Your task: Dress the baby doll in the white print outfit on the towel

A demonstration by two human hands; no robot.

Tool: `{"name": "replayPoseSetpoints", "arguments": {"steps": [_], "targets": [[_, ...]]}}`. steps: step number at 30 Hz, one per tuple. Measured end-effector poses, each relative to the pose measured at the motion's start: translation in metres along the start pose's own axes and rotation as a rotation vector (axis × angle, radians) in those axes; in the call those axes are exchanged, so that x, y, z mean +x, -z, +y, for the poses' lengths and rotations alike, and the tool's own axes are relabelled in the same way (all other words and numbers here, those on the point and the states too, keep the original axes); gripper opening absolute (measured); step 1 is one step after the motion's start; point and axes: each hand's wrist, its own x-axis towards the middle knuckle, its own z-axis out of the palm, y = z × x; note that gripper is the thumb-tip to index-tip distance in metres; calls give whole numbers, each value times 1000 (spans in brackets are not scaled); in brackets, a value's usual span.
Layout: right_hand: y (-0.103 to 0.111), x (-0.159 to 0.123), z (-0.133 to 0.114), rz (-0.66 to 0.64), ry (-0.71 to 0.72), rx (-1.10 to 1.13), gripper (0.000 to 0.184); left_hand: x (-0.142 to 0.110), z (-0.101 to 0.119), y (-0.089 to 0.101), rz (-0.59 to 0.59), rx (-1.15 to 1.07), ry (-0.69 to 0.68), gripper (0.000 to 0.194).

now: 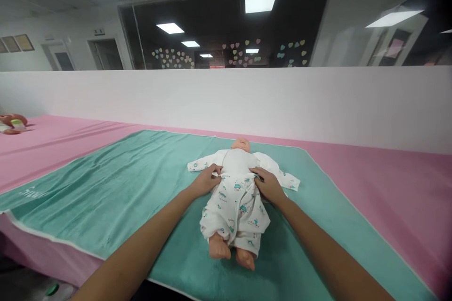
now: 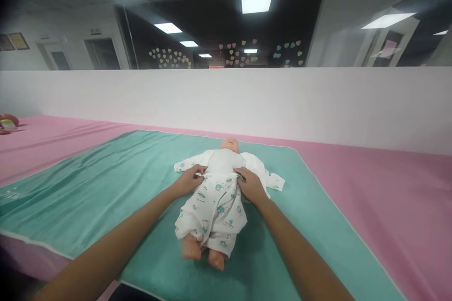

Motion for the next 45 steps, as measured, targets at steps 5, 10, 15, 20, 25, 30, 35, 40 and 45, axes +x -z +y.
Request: {"name": "replayPoseSetpoints", "arguments": {"steps": [5,10,15,20,25,30,35,40,45], "targets": [[-2,36,2,52,-109,-5,26,37,-8,-1,105,104,15,7],[-20,69,21,131,-327,104,16,60,-23,-12,97,61,60,11],[-31,66,34,187,-374,193,24,53,-19,-12,108,-21,-81,15],[-22,66,12,208,-232,180,29,45,-6,-6,1,-17,-104,14],[-11,74,-21,-33,41,-22,34,51,-8,-1,73,51,-98,18],[-17,89,-13,59,-157,-86,19,69,-23,-6,191,216,45,19],[-33,118,4,131,-291,-31,10,71,-31,-18,265,202,103,4],[-34,97,13,279,-333,-17,17,63,-31,-16,247,1,62,13],[-25,50,22,266,-422,-12,24,52,-34,-2,57,-193,122,30]]}}
